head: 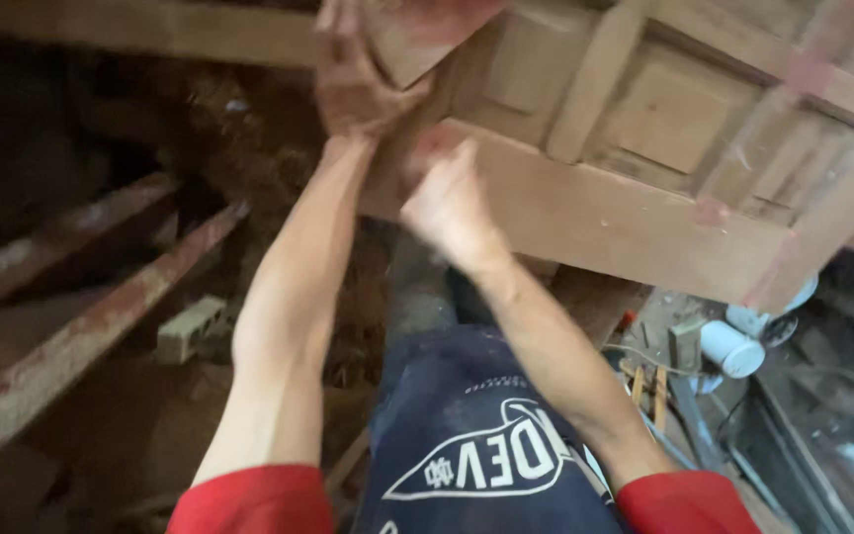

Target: The person applies pink wood filler to the grooves and joints of a wooden door using a putty knife. They repeatedly scoop filler from a wooden board and spread it into the recessed areas, working across multiple panels and edges of the door.

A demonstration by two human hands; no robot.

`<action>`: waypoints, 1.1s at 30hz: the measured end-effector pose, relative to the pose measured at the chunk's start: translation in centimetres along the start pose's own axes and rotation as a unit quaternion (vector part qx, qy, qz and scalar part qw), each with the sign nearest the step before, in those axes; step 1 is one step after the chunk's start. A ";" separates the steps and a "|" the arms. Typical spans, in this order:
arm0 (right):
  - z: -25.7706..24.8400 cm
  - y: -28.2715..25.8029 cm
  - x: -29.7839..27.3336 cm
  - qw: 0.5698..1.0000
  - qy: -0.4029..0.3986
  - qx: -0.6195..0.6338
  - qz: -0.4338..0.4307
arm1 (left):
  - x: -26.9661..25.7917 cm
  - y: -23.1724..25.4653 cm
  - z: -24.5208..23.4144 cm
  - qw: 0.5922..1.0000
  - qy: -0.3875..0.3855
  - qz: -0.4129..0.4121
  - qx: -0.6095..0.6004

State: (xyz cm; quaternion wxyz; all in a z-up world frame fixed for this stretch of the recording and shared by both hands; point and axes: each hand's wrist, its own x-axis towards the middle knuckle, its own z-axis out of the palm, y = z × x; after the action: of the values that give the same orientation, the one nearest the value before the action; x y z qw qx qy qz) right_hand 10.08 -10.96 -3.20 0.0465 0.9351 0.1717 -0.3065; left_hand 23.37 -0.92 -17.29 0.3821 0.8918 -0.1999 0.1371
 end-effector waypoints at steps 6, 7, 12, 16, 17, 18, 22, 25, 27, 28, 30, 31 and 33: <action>3.3 -2.9 -5.5 0.886 0.072 0.440 0.129 | 0.8 1.1 -1.1 1.000 -0.010 -0.013 -0.012; 4.4 -3.1 -6.9 0.839 0.131 0.503 0.162 | 1.1 1.1 -1.1 1.000 -0.006 -0.012 -0.013; 10.9 -3.5 -11.5 0.727 0.446 0.443 0.277 | 1.2 1.4 -1.5 1.000 -0.005 0.015 0.002; 16.1 -5.5 -9.7 0.724 0.481 0.366 0.333 | 0.7 0.9 -1.5 0.999 -0.007 0.028 0.014; 17.5 -5.8 -8.8 0.720 0.493 0.345 0.346 | 0.7 0.6 -1.3 1.000 -0.016 0.022 0.015; 18.6 -6.3 -8.2 0.716 0.501 0.325 0.361 | 0.4 0.3 -1.2 0.999 -0.029 0.014 0.016; 23.2 -8.0 -7.5 0.709 0.524 0.312 0.355 | -0.9 -2.0 0.3 0.996 -0.069 -0.025 0.056; 25.5 -8.7 -8.2 0.711 0.503 0.360 0.335 | -1.5 -3.8 1.1 0.996 -0.065 -0.005 0.062; 26.2 -8.3 -8.8 0.720 0.508 0.351 0.317 | -1.7 -4.5 1.3 0.995 -0.068 -0.005 0.068; 26.3 -8.3 -9.5 0.743 0.480 0.330 0.330 | -1.8 -4.7 1.4 0.995 -0.068 -0.005 0.071; 26.0 -8.5 -11.6 0.784 0.420 0.288 0.354 | -2.2 -5.0 1.2 0.995 -0.072 -0.002 0.066; 25.5 -8.8 -13.0 0.794 0.400 0.310 0.336 | -2.5 -5.0 1.1 0.995 -0.075 -0.001 0.064; 24.3 -7.9 -14.1 0.810 0.370 0.347 0.295 | -1.8 -5.3 1.8 0.997 -0.040 0.031 0.063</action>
State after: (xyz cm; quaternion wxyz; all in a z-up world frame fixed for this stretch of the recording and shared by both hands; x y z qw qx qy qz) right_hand -16.80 -12.33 -14.38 -0.2600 0.9374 -0.2256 0.0524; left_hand 24.41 1.55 -22.54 0.3123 0.9122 -0.2337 0.1258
